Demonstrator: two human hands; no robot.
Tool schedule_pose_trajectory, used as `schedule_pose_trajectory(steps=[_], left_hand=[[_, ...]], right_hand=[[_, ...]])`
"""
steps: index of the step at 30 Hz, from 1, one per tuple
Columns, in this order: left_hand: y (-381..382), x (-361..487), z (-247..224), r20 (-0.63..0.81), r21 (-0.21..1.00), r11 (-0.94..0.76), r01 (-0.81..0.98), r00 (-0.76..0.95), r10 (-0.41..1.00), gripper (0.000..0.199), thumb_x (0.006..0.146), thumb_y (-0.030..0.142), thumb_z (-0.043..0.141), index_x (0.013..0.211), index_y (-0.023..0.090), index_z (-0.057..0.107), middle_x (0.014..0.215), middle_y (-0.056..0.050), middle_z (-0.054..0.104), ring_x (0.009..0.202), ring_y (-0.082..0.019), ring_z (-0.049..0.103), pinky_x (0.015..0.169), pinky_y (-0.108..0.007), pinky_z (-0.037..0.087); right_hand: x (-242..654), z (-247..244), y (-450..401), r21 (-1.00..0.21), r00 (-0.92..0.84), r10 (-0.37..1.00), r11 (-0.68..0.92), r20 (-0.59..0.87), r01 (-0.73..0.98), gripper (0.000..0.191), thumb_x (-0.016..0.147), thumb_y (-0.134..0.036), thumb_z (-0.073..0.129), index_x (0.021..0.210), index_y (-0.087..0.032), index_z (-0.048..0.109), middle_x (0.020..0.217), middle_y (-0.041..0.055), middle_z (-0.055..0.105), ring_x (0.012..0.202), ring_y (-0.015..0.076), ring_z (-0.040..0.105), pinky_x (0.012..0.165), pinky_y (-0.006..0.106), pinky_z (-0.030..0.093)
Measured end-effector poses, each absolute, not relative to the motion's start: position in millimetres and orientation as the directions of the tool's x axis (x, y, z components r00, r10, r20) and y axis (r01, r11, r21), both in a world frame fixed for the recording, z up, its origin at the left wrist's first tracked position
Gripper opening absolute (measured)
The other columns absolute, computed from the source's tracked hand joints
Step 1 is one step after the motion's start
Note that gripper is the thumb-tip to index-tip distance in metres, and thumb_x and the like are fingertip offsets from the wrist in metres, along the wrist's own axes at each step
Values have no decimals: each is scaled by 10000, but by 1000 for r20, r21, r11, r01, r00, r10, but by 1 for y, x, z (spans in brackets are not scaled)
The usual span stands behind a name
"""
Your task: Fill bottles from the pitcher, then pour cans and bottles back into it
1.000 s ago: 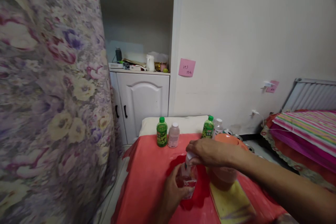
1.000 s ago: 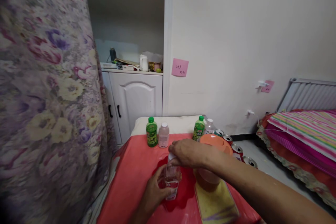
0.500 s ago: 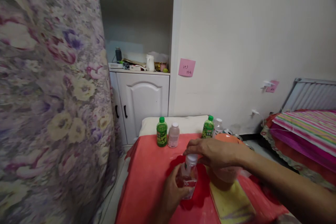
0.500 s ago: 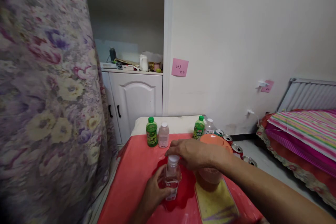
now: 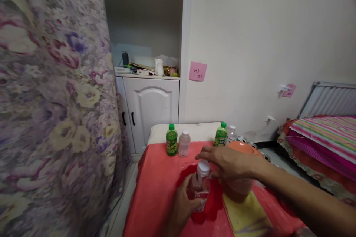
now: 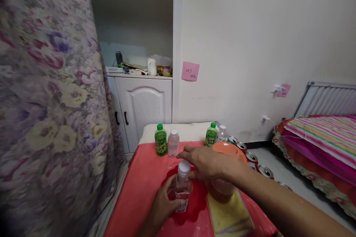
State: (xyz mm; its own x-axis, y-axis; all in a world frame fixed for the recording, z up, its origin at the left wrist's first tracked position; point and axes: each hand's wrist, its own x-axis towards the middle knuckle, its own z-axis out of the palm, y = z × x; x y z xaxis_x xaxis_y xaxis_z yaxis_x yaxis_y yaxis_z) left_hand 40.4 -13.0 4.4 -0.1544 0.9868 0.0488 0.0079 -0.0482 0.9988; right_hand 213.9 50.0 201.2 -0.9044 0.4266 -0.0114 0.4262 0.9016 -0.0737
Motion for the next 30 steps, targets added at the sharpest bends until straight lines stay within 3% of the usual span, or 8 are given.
schedule_pose_trajectory(steps=[4, 8, 11, 13, 17, 21, 25, 30], left_hand=[[-16, 43, 11, 16, 999, -24, -48, -157, 987, 751, 460, -45, 676, 1163, 220, 642, 1105, -64, 752, 1028, -273, 680, 850, -323, 553], [-17, 42, 13, 12, 999, -17, -28, -156, 988, 753, 466, -30, 678, 1181, 199, 622, 1086, -78, 757, 1021, -285, 690, 848, -330, 555], [-16, 41, 11, 31, 999, -37, -34, -154, 988, 745, 465, -27, 678, 1173, 196, 623, 1104, -81, 754, 1052, -290, 681, 883, -336, 543], [-15, 40, 10, 35, 998, -43, -47, -157, 987, 749, 466, -27, 671, 1178, 199, 617, 1106, -75, 753, 1043, -281, 684, 880, -330, 542], [-14, 42, 10, 8, 997, -22, -79, -167, 986, 754, 447, -41, 650, 1165, 187, 606, 1113, -86, 747, 1048, -272, 680, 874, -318, 543], [-15, 44, 14, -30, 996, 14, -84, -190, 981, 765, 444, -35, 622, 1179, 175, 590, 1159, -113, 728, 1072, -284, 671, 843, -321, 557], [-16, 44, 19, -21, 994, 2, -105, -180, 983, 744, 447, -25, 625, 1164, 171, 588, 1146, -122, 730, 1049, -285, 680, 844, -332, 559], [-17, 44, 19, -12, 994, -8, -106, -185, 983, 749, 447, -20, 641, 1170, 170, 594, 1136, -118, 732, 1047, -287, 677, 833, -331, 561]], right_hand=[[210, 203, 47, -89, -909, 416, 904, -29, 417, 290, 861, -174, 540, 1138, -207, 617, 1086, 85, 677, 919, 231, 656, 724, 314, 459], [204, 203, 47, -24, -864, 502, 864, -44, 503, 216, 858, -304, 611, 1014, -158, 644, 985, 113, 712, 846, 263, 670, 695, 341, 456], [205, 203, 47, -36, -866, 500, 865, -16, 500, 391, 846, -420, 637, 1138, -162, 613, 1090, 134, 688, 915, 291, 665, 724, 361, 467], [207, 204, 44, -74, -889, 459, 886, 11, 457, 456, 840, -377, 638, 1251, -198, 555, 1183, 123, 649, 974, 280, 654, 744, 347, 471], [206, 202, 41, -36, -901, 433, 901, -5, 433, 274, 865, -224, 546, 1131, -199, 608, 1078, 95, 668, 890, 235, 664, 689, 312, 458], [203, 199, 42, 25, -862, 507, 862, -10, 506, 252, 863, -317, 587, 1063, -169, 627, 1012, 112, 700, 789, 245, 671, 623, 314, 433], [206, 199, 46, -41, -860, 511, 859, 8, 510, 371, 853, -367, 615, 1171, -179, 603, 1092, 123, 689, 890, 262, 669, 703, 333, 466], [211, 196, 47, -157, -893, 448, 886, 39, 437, 375, 858, -233, 571, 1233, -216, 576, 1172, 95, 658, 983, 238, 650, 791, 328, 481]])
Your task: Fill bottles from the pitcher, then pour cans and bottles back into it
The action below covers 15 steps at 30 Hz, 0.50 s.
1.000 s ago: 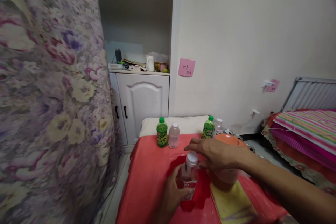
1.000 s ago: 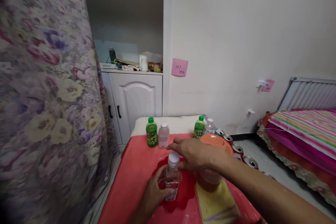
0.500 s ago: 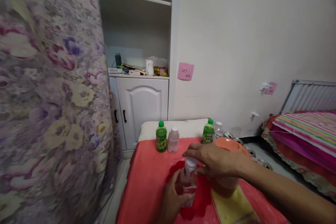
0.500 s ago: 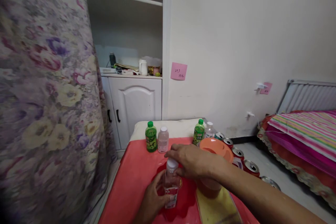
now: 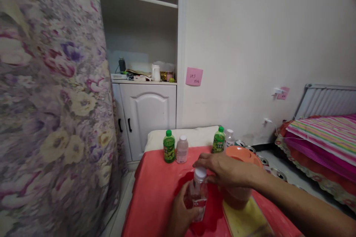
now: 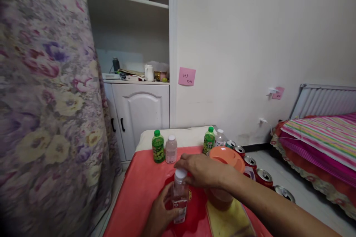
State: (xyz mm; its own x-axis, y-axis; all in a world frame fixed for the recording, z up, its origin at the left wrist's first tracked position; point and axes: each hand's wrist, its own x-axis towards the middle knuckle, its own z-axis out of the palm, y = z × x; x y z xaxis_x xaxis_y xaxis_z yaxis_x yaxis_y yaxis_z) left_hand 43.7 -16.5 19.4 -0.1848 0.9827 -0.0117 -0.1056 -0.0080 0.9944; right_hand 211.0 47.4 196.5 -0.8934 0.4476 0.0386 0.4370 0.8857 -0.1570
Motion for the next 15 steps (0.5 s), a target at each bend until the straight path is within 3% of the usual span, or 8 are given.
schedule_pose_trajectory(steps=[3, 11, 15], left_hand=[[-17, 44, 18, -24, 995, 5, -97, -201, 979, 760, 446, -17, 630, 1178, 183, 602, 1143, -105, 734, 1063, -284, 671, 829, -321, 562], [-17, 44, 20, -16, 999, 6, -46, -224, 975, 707, 476, 30, 629, 1164, 189, 604, 1099, -93, 752, 1025, -283, 693, 822, -329, 573], [-18, 44, 23, -27, 998, 14, -64, -220, 975, 728, 475, 42, 627, 1189, 170, 583, 1124, -114, 740, 1039, -296, 687, 827, -345, 578]], right_hand=[[208, 194, 45, -164, -890, 452, 884, 62, 438, 293, 863, -207, 545, 1148, -200, 614, 1109, 88, 678, 939, 229, 655, 760, 315, 476], [202, 186, 43, -165, -819, 564, 822, 107, 545, 260, 865, -349, 601, 1064, -188, 648, 1045, 87, 702, 890, 253, 669, 734, 338, 481], [205, 182, 43, -191, -822, 556, 826, 125, 530, 437, 840, -367, 633, 1244, -213, 571, 1186, 105, 655, 996, 287, 658, 794, 371, 500]])
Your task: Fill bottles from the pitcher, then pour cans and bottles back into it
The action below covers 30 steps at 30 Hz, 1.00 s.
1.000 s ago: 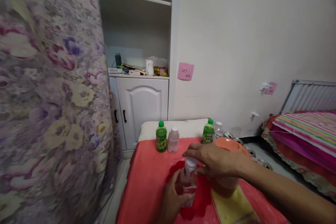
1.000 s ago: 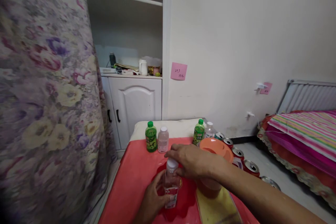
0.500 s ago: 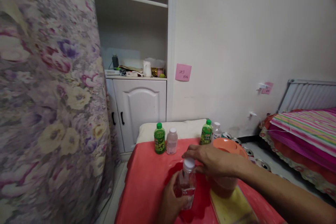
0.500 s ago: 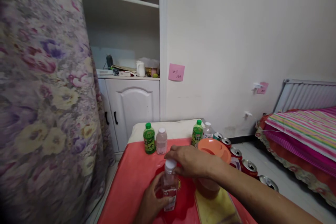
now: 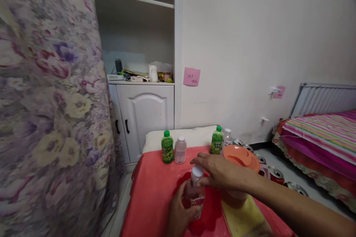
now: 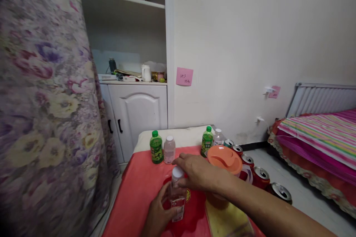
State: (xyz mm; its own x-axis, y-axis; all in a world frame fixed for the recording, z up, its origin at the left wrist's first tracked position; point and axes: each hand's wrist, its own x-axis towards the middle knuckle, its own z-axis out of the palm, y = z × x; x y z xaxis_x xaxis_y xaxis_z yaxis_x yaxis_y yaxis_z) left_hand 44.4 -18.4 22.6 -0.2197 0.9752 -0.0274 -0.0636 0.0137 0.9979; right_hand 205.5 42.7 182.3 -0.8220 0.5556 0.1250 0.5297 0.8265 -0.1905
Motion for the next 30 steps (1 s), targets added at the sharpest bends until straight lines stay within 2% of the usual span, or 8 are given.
schedule_pose_trajectory(steps=[2, 6, 15, 20, 24, 30], left_hand=[[-18, 45, 22, -29, 998, 15, -64, -222, 975, 748, 470, 31, 624, 1206, 157, 570, 1144, -125, 733, 1056, -295, 680, 837, -342, 575], [-15, 44, 19, -23, 999, 12, -52, -220, 975, 757, 480, 19, 612, 1223, 149, 555, 1153, -126, 733, 1078, -284, 671, 856, -331, 562], [-15, 43, 16, -4, 999, -5, -36, -246, 969, 761, 479, 63, 685, 1226, 133, 556, 1208, -150, 705, 1111, -290, 653, 898, -334, 543], [-14, 41, 15, 2, 999, -13, -51, -219, 976, 772, 497, 84, 702, 1250, 126, 540, 1241, -165, 690, 1120, -304, 648, 909, -354, 541], [-14, 40, 15, 23, 1000, -18, 24, -231, 973, 748, 492, 57, 691, 1226, 127, 567, 1215, -156, 708, 1117, -301, 650, 926, -351, 529], [-12, 40, 5, 47, 999, -51, -8, -268, 962, 722, 509, 60, 713, 1211, 179, 591, 1203, -106, 721, 1108, -277, 662, 925, -348, 540]], right_hand=[[206, 183, 41, -197, -830, 543, 834, 126, 515, 443, 866, -354, 595, 1286, -222, 544, 1218, 110, 641, 1028, 287, 650, 814, 374, 501], [204, 187, 36, -177, -818, 563, 823, 119, 540, 270, 910, -332, 529, 1119, -198, 635, 1098, 98, 690, 962, 262, 663, 786, 351, 493], [200, 187, 36, -166, -794, 592, 805, 139, 570, 268, 891, -359, 577, 1087, -193, 654, 1057, 93, 711, 929, 262, 669, 743, 331, 465], [205, 182, 39, -172, -809, 560, 828, 179, 535, 383, 853, -376, 621, 1201, -220, 588, 1127, 82, 677, 943, 252, 658, 739, 325, 460], [202, 181, 37, -163, -801, 566, 824, 194, 543, 257, 893, -346, 556, 1090, -206, 643, 1034, 73, 706, 885, 228, 657, 707, 303, 434], [194, 178, 32, -136, -775, 599, 800, 202, 584, 237, 868, -328, 583, 1049, -190, 650, 989, 76, 704, 820, 218, 654, 636, 289, 381]])
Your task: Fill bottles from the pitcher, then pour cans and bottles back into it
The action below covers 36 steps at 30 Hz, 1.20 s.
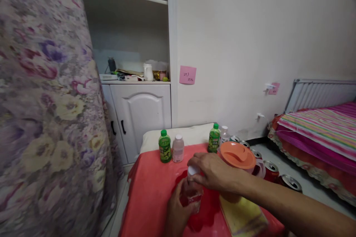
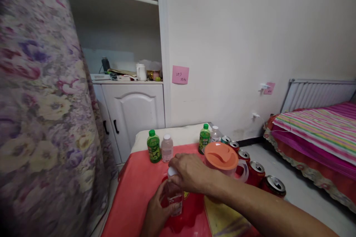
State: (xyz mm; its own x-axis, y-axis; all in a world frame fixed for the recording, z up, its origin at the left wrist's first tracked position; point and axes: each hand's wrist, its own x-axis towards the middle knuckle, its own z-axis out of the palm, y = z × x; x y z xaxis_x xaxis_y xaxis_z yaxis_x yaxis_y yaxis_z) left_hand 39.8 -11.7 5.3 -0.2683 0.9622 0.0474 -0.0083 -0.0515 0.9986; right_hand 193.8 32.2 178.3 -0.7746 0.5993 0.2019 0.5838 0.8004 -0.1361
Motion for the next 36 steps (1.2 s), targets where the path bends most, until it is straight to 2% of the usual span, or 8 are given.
schedule_pose_trajectory(steps=[3, 8, 14, 21, 25, 29, 32, 36], left_hand=[[-12, 39, 4, 45, 999, -50, -11, -283, 958, 730, 501, 61, 724, 1210, 189, 606, 1187, -94, 730, 1101, -278, 668, 916, -343, 549], [-15, 41, 16, 37, 999, -39, -2, -254, 966, 698, 507, 82, 724, 1189, 195, 632, 1162, -87, 742, 1063, -280, 683, 864, -323, 571], [-19, 42, 17, 63, 995, -75, -59, -179, 982, 741, 546, 133, 765, 1262, 180, 578, 1235, -111, 711, 1122, -291, 659, 899, -343, 561], [-16, 39, 14, 106, 994, -112, -10, -236, 966, 846, 562, 143, 738, 1372, 173, 494, 1434, -138, 564, 1322, -307, 513, 1069, -390, 453], [-12, 30, 8, 151, 988, -147, 38, -326, 933, 764, 631, 248, 754, 1345, 157, 497, 1481, -163, 500, 1380, -312, 439, 1128, -428, 381], [-9, 25, 2, 148, 986, -167, -23, -353, 924, 714, 643, 315, 750, 1295, 153, 507, 1409, -175, 560, 1313, -310, 515, 1061, -409, 459], [-8, 26, 1, 124, 986, -154, -57, -359, 925, 699, 617, 315, 754, 1249, 131, 520, 1340, -198, 601, 1236, -313, 576, 1006, -407, 504], [-9, 28, 1, 114, 989, -141, -47, -365, 924, 582, 629, 275, 730, 1171, 138, 567, 1237, -190, 661, 1110, -302, 645, 951, -425, 535]], right_hand=[[194, 176, 33, -126, -776, 598, 801, 202, 585, 241, 875, -326, 571, 1065, -193, 637, 996, 74, 693, 842, 221, 656, 642, 292, 379], [199, 176, 33, -180, -782, 596, 802, 182, 570, 510, 815, -406, 651, 1270, -211, 529, 1144, 91, 662, 945, 260, 655, 700, 315, 415], [197, 175, 29, -148, -778, 609, 793, 157, 591, 228, 807, -269, 598, 1023, -197, 597, 1041, 64, 675, 836, 219, 650, 620, 290, 355], [203, 182, 41, -144, -768, 601, 799, 220, 584, 181, 853, -297, 560, 1000, -200, 599, 962, 44, 671, 753, 177, 612, 599, 278, 336], [212, 199, 59, -178, -721, 621, 782, 307, 597, 219, 849, -293, 580, 1037, -187, 615, 977, 59, 677, 799, 181, 609, 669, 281, 393], [222, 222, 82, -160, -667, 644, 754, 375, 637, 287, 846, -294, 590, 1111, -184, 608, 1046, 78, 686, 884, 195, 618, 750, 293, 426], [225, 237, 102, -99, -641, 674, 713, 366, 694, 295, 857, -305, 578, 1124, -183, 604, 1078, 81, 681, 891, 192, 626, 769, 285, 438], [220, 244, 132, -45, -632, 700, 681, 333, 731, 294, 860, -278, 556, 1124, -160, 612, 1098, 105, 682, 926, 211, 632, 775, 286, 442]])
